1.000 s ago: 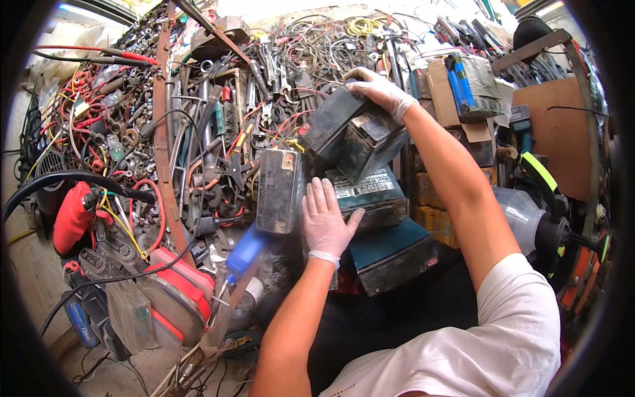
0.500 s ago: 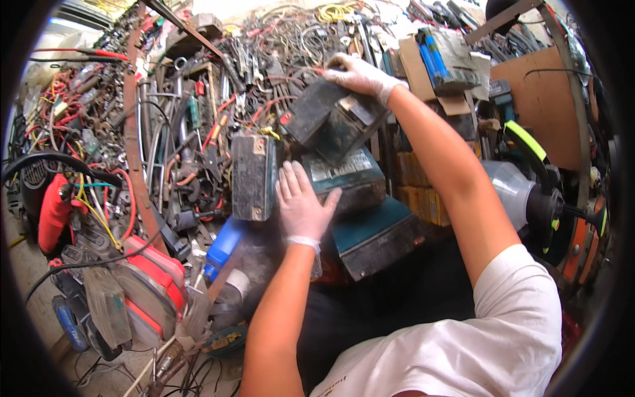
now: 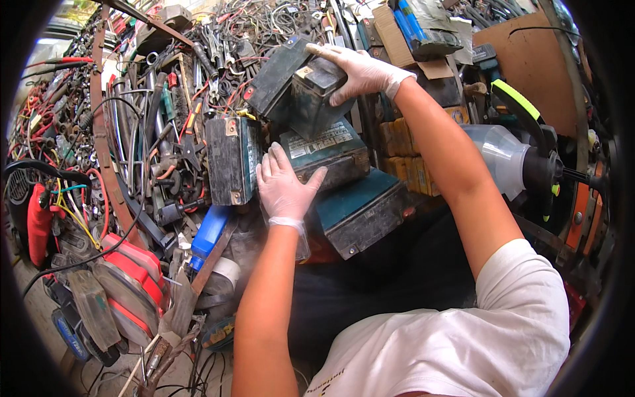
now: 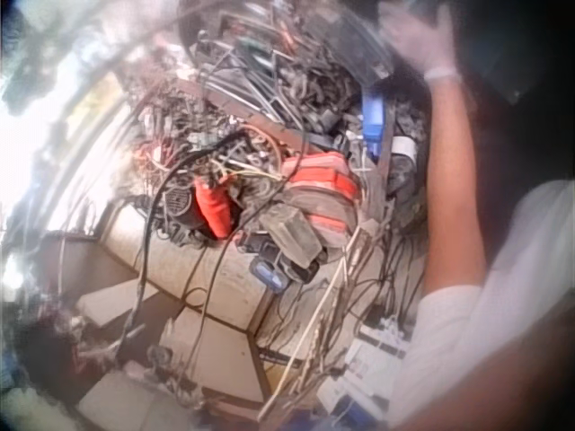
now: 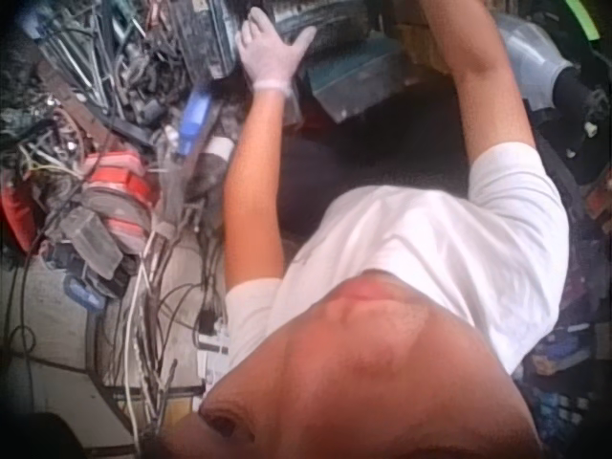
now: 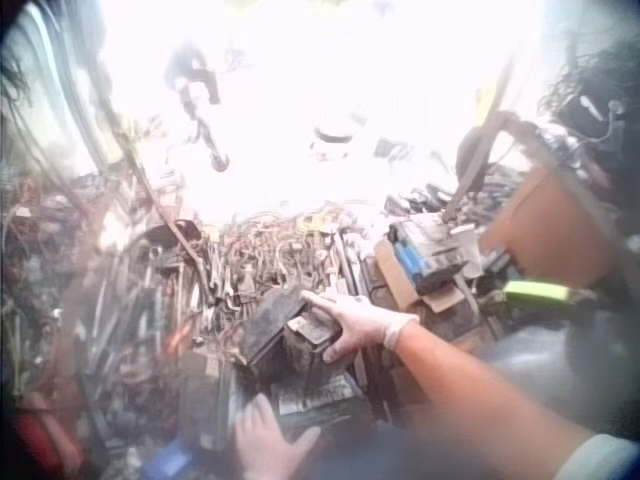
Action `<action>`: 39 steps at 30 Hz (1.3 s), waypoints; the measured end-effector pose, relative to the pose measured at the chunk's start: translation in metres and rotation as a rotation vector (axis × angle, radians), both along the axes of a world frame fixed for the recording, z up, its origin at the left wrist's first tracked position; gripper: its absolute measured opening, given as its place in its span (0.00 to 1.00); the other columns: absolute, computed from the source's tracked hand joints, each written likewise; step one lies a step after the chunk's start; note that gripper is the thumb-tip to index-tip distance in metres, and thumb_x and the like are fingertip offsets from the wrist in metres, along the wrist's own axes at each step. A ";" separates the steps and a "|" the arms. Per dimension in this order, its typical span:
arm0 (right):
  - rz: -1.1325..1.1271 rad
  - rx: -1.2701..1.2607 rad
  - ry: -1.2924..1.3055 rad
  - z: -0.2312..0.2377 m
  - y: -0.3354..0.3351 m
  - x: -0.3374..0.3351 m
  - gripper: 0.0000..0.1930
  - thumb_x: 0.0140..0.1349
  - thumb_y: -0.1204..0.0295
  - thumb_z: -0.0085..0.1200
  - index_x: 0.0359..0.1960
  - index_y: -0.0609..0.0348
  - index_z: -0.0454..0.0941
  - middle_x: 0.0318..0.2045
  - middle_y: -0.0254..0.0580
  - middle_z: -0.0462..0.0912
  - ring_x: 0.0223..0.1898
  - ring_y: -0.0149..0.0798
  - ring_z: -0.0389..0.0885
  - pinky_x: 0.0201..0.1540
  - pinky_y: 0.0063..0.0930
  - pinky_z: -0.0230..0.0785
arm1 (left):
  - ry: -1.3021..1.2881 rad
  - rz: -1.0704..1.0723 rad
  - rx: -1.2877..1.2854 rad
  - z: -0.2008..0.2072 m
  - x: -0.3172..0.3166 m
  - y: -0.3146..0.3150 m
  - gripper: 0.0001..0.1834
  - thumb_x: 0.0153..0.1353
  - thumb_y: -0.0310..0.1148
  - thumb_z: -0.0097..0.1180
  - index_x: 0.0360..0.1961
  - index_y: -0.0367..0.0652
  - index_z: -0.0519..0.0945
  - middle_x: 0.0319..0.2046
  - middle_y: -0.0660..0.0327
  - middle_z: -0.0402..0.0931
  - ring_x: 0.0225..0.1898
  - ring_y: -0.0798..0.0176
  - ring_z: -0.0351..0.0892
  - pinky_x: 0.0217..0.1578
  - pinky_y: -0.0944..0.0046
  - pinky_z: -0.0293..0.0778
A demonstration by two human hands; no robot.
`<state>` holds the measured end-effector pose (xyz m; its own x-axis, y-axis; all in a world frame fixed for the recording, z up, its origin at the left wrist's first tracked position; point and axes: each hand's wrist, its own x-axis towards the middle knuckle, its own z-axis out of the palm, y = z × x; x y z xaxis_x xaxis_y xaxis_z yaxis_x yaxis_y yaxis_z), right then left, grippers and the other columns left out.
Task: The person sorts through a pile of used batteries in a cluttered workshop, picking up individual units, turning them over, and stacking them. The person then walks outside carrying a battery and a power drill toward a parked electric scooter.
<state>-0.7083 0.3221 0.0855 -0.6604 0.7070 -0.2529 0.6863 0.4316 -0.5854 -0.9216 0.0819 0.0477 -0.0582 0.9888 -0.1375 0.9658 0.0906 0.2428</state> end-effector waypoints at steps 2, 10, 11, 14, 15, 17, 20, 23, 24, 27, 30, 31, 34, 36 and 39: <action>-0.010 -0.021 -0.017 -0.005 0.002 0.005 0.70 0.37 0.59 0.81 0.83 0.39 0.44 0.77 0.52 0.60 0.79 0.55 0.55 0.76 0.67 0.37 | 0.005 -0.009 0.075 0.001 0.000 0.000 0.62 0.54 0.70 0.63 0.72 0.24 0.62 0.65 0.38 0.72 0.68 0.43 0.69 0.72 0.47 0.59; -0.082 -0.067 -0.004 -0.027 0.012 0.020 0.73 0.37 0.51 0.81 0.82 0.54 0.42 0.77 0.54 0.61 0.79 0.52 0.56 0.77 0.65 0.42 | 0.002 -0.007 0.050 0.004 0.001 0.002 0.63 0.54 0.71 0.63 0.72 0.24 0.60 0.65 0.38 0.71 0.68 0.42 0.68 0.72 0.47 0.58; -0.080 -0.135 0.119 -0.028 0.014 0.025 0.71 0.38 0.51 0.81 0.82 0.55 0.43 0.77 0.55 0.60 0.79 0.52 0.56 0.78 0.55 0.44 | -0.001 -0.002 0.043 0.004 0.001 0.002 0.63 0.54 0.71 0.63 0.72 0.24 0.60 0.65 0.38 0.71 0.68 0.42 0.68 0.72 0.47 0.58; -0.118 -0.325 0.245 -0.027 0.019 0.038 0.67 0.42 0.55 0.81 0.81 0.58 0.47 0.77 0.60 0.58 0.79 0.49 0.56 0.79 0.37 0.48 | -0.009 -0.003 0.045 0.004 0.001 0.002 0.64 0.54 0.71 0.63 0.72 0.24 0.60 0.65 0.38 0.71 0.68 0.42 0.68 0.72 0.46 0.58; -0.119 -0.317 0.225 -0.026 0.021 0.040 0.67 0.42 0.55 0.81 0.81 0.58 0.47 0.78 0.59 0.57 0.79 0.49 0.54 0.79 0.37 0.48 | -0.034 0.003 0.035 0.004 0.000 0.002 0.64 0.54 0.72 0.62 0.73 0.25 0.60 0.66 0.38 0.70 0.69 0.42 0.68 0.72 0.46 0.57; -0.124 -0.279 0.134 -0.023 0.023 0.042 0.68 0.41 0.52 0.81 0.81 0.56 0.47 0.79 0.58 0.53 0.80 0.51 0.51 0.80 0.37 0.46 | -0.022 0.011 -0.032 0.004 0.000 0.001 0.64 0.56 0.74 0.58 0.74 0.25 0.58 0.70 0.40 0.67 0.72 0.44 0.65 0.74 0.47 0.53; -0.091 -0.252 0.125 -0.016 0.026 0.040 0.67 0.41 0.51 0.81 0.81 0.55 0.50 0.79 0.57 0.54 0.80 0.51 0.51 0.80 0.39 0.46 | -0.017 0.017 -0.045 0.005 0.000 0.001 0.64 0.56 0.75 0.57 0.75 0.27 0.58 0.71 0.41 0.67 0.72 0.45 0.64 0.75 0.47 0.53; 0.020 -0.152 0.061 -0.012 0.029 0.031 0.65 0.43 0.45 0.78 0.80 0.56 0.53 0.79 0.57 0.55 0.80 0.50 0.52 0.80 0.40 0.45 | -0.018 0.004 0.008 0.004 0.000 0.002 0.64 0.55 0.74 0.59 0.74 0.27 0.59 0.69 0.40 0.69 0.70 0.44 0.67 0.73 0.46 0.56; -0.025 -0.236 0.074 -0.012 0.031 0.026 0.63 0.46 0.46 0.78 0.80 0.56 0.54 0.78 0.56 0.58 0.79 0.49 0.54 0.80 0.40 0.47 | -0.020 0.005 0.005 0.003 0.000 0.002 0.64 0.55 0.74 0.59 0.74 0.27 0.59 0.69 0.40 0.68 0.70 0.44 0.67 0.73 0.46 0.56; -0.134 -0.376 0.222 -0.009 0.038 0.011 0.51 0.58 0.42 0.68 0.77 0.58 0.62 0.73 0.51 0.69 0.75 0.44 0.63 0.77 0.38 0.54 | -0.026 0.004 0.003 0.003 0.000 0.002 0.64 0.55 0.74 0.59 0.74 0.27 0.59 0.69 0.40 0.69 0.71 0.45 0.66 0.73 0.46 0.56; -0.246 -0.032 0.155 -0.009 0.058 -0.026 0.44 0.66 0.40 0.58 0.73 0.61 0.67 0.69 0.55 0.74 0.70 0.47 0.72 0.73 0.37 0.61 | -0.006 0.002 -0.034 0.005 0.000 0.001 0.63 0.57 0.75 0.56 0.74 0.27 0.60 0.70 0.42 0.67 0.72 0.46 0.65 0.74 0.48 0.54; -0.146 -0.031 0.144 -0.009 0.065 -0.037 0.44 0.66 0.39 0.58 0.73 0.61 0.68 0.69 0.55 0.74 0.70 0.48 0.72 0.73 0.37 0.61 | 0.006 -0.002 -0.044 0.005 0.000 0.001 0.62 0.58 0.75 0.55 0.74 0.27 0.60 0.71 0.43 0.67 0.73 0.46 0.64 0.74 0.48 0.54; -0.002 -0.101 -0.001 -0.016 0.087 -0.085 0.42 0.67 0.35 0.54 0.65 0.63 0.76 0.63 0.58 0.80 0.65 0.54 0.78 0.69 0.40 0.66 | -0.008 0.008 -0.038 0.007 0.001 0.003 0.62 0.57 0.75 0.55 0.74 0.27 0.60 0.71 0.43 0.67 0.73 0.46 0.64 0.74 0.48 0.54; 0.010 -0.157 -0.181 -0.020 0.091 -0.097 0.40 0.69 0.36 0.49 0.62 0.65 0.78 0.57 0.60 0.84 0.60 0.55 0.81 0.64 0.40 0.69 | -0.025 0.014 -0.001 0.007 0.001 0.003 0.63 0.55 0.73 0.59 0.73 0.27 0.60 0.70 0.42 0.68 0.71 0.45 0.66 0.73 0.47 0.56; -0.006 -0.094 -0.048 -0.024 0.078 -0.094 0.34 0.75 0.42 0.43 0.58 0.64 0.80 0.51 0.59 0.85 0.55 0.56 0.83 0.60 0.40 0.71 | -0.035 0.030 0.015 0.005 0.000 0.003 0.63 0.53 0.73 0.62 0.73 0.27 0.61 0.69 0.41 0.68 0.71 0.44 0.66 0.73 0.46 0.57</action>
